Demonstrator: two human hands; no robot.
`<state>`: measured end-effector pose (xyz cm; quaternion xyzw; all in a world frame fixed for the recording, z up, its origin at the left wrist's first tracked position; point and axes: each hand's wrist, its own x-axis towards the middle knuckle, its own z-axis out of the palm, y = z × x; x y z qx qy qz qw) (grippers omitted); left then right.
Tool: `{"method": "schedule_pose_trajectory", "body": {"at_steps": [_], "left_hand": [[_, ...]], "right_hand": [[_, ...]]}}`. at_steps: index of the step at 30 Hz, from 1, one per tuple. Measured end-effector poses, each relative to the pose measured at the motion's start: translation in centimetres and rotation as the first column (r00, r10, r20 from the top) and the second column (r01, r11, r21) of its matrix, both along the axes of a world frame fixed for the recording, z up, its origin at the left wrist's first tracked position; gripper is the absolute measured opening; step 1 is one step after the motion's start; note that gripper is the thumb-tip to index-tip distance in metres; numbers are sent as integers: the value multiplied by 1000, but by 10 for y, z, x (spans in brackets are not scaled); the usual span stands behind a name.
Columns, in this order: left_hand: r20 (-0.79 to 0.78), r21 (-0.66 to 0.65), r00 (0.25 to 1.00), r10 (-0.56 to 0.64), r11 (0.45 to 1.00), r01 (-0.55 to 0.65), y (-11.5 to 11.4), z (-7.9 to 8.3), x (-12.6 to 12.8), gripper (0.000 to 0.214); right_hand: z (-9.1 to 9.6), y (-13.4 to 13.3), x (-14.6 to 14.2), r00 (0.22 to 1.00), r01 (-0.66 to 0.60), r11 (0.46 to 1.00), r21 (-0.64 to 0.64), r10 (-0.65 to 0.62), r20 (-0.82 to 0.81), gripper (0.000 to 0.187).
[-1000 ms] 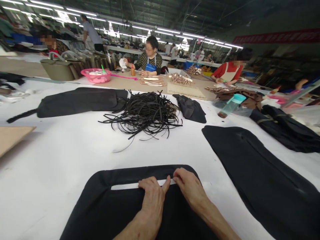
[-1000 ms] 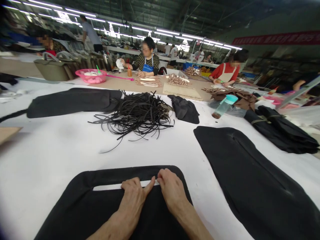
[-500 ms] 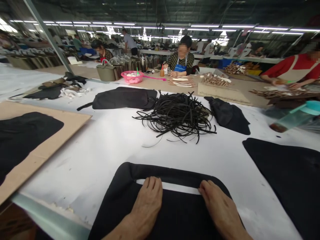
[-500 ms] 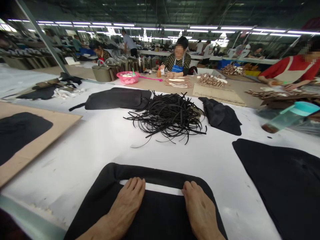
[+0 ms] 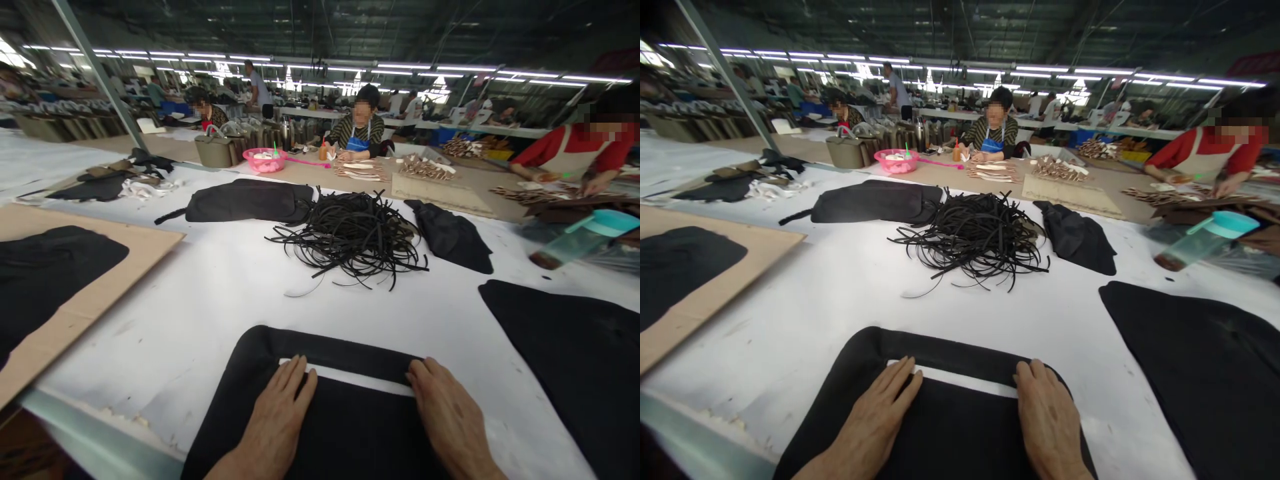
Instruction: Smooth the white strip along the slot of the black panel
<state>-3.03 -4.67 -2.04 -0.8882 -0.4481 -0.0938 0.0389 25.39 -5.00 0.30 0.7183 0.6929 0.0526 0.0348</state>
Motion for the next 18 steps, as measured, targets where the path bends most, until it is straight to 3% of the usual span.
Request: {"method": "schedule_pose_trajectory", "body": {"at_steps": [2, 4, 6, 8, 10, 13, 18], "left_hand": [[56, -81, 997, -49, 995, 54, 2, 5, 11, 56], [90, -101, 990, -111, 988, 120, 3, 9, 19, 52], [106, -69, 977, -184, 979, 191, 3, 11, 23, 50], [122, -2, 965, -234, 972, 236, 1, 10, 21, 46], [145, 83, 963, -227, 973, 216, -2, 7, 14, 37], [164, 227, 977, -138, 969, 98, -5, 1, 0, 26], [110, 332, 993, -33, 943, -6, -7, -3, -17, 28]], "right_hand": [[9, 0, -1, 999, 33, 998, 46, -34, 23, 17], [22, 1, -11, 998, 21, 997, 77, -17, -58, 17], [37, 4, -30, 965, -49, 998, 34, 56, -257, 17], [49, 9, -55, 878, -148, 987, -67, 100, -469, 15], [56, 19, -82, 803, -228, 965, -130, 111, -585, 13], [55, 38, -118, 751, -315, 939, -140, 156, -642, 13], [33, 70, -161, 760, -352, 913, -206, 151, -632, 15]]}}
